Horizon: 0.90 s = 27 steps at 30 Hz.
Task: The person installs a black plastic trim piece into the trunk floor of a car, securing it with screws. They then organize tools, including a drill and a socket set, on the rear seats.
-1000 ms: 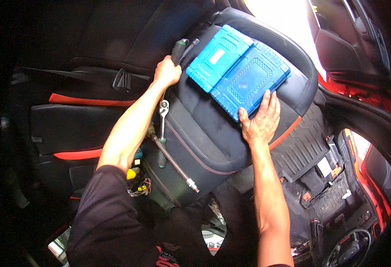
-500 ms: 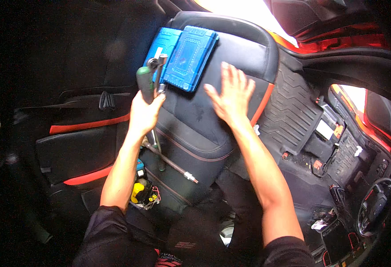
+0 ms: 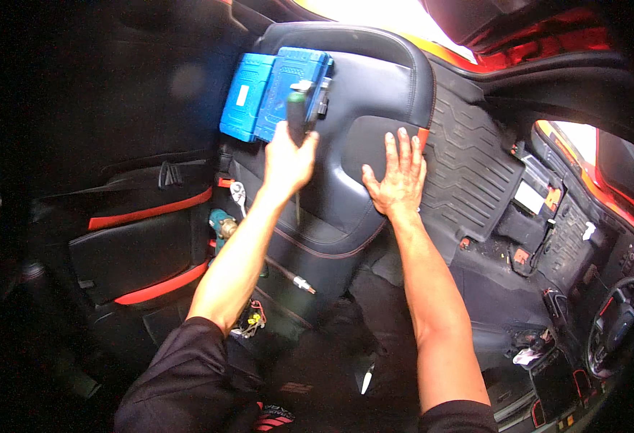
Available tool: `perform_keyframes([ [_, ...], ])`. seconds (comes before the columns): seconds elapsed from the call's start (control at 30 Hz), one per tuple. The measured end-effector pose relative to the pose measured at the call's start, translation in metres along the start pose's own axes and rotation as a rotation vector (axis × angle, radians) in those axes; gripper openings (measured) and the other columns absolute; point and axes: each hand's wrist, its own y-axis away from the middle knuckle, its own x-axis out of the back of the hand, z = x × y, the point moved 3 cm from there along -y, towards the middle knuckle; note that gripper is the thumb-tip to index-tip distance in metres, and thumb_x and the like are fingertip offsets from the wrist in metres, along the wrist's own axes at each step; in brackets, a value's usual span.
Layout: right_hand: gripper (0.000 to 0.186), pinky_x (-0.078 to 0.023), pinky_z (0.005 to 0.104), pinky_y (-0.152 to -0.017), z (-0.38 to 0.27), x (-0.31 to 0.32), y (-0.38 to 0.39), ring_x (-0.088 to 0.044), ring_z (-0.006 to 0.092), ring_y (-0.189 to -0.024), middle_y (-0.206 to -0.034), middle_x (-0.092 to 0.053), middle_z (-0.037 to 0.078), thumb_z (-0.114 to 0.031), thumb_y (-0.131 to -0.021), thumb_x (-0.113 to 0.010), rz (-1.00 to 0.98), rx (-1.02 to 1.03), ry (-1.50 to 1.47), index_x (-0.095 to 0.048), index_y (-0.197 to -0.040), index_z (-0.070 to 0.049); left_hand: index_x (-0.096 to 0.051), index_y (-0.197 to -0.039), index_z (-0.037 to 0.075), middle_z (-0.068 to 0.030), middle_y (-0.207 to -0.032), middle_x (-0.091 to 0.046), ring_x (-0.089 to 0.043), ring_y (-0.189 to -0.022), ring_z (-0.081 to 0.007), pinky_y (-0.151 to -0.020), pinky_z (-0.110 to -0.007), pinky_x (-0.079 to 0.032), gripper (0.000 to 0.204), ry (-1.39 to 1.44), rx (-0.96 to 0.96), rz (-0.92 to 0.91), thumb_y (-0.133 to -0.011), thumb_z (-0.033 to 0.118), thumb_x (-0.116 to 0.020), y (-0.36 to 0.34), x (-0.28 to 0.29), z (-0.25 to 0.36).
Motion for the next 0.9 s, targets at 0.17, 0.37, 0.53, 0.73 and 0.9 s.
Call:
perform_keyframes([
  [0.17,0.084,-0.025,0.0532,-0.116,-0.001,-0.004,-0.001,-0.016,0.0341,-0.150,-0.162,-0.023,0.009,-0.047,-0.082,-0.068,0.041,0.045,0.002,-0.034,-0.152,-0.014,-0.049,-0.120,-0.008,-0.0298,-0.116,-0.054,-0.056,-0.109,-0.0467,-0.097,-0.049,-0.046,0.048,-0.119,-0.264,0.096,-0.080,0.012,-0.066,-0.011,-0.050,0.021],
  [0.37,0.082,-0.025,0.0539,-0.117,0.001,-0.005,-0.002,-0.019,0.0368,-0.148,-0.160,-0.026,0.009,-0.046,-0.080,-0.070,0.094,0.067,-0.015,-0.039,-0.149,-0.012,-0.049,-0.119,-0.003,-0.0243,-0.118,-0.046,-0.048,-0.113,-0.0445,-0.094,-0.050,-0.048,0.050,-0.231,-0.192,0.062,-0.077,0.009,-0.071,-0.002,-0.058,0.035],
  [0.53,0.082,-0.024,0.0537,-0.118,0.000,-0.006,-0.004,-0.020,0.0399,-0.147,-0.160,-0.027,0.011,-0.043,-0.081,-0.069,0.132,0.124,-0.029,-0.037,-0.150,-0.011,-0.054,-0.116,0.001,-0.0242,-0.117,-0.050,-0.053,-0.109,-0.0412,-0.094,-0.052,-0.044,0.041,-0.268,-0.276,0.181,-0.078,0.009,-0.067,-0.006,-0.053,0.034],
  [0.73,0.080,-0.021,0.0550,-0.119,0.006,-0.009,-0.003,-0.023,0.0447,-0.145,-0.157,-0.030,0.018,-0.050,-0.086,-0.066,0.164,0.180,0.015,-0.039,-0.148,-0.007,-0.040,-0.127,-0.005,-0.0298,-0.118,-0.053,-0.061,-0.106,-0.0488,-0.087,-0.055,-0.052,0.053,0.053,0.021,-0.037,-0.083,0.013,-0.063,-0.018,-0.056,0.079],
  [0.9,0.078,-0.021,0.0550,-0.119,-0.006,-0.007,-0.005,-0.024,0.0450,-0.144,-0.156,-0.030,0.018,-0.044,-0.086,-0.067,0.190,0.249,-0.003,-0.038,-0.148,-0.007,-0.052,-0.114,-0.002,-0.0243,-0.113,-0.052,-0.057,-0.102,-0.0406,-0.088,-0.052,-0.048,0.039,-0.180,-0.203,0.207,-0.078,0.008,-0.063,-0.022,-0.056,0.059],
])
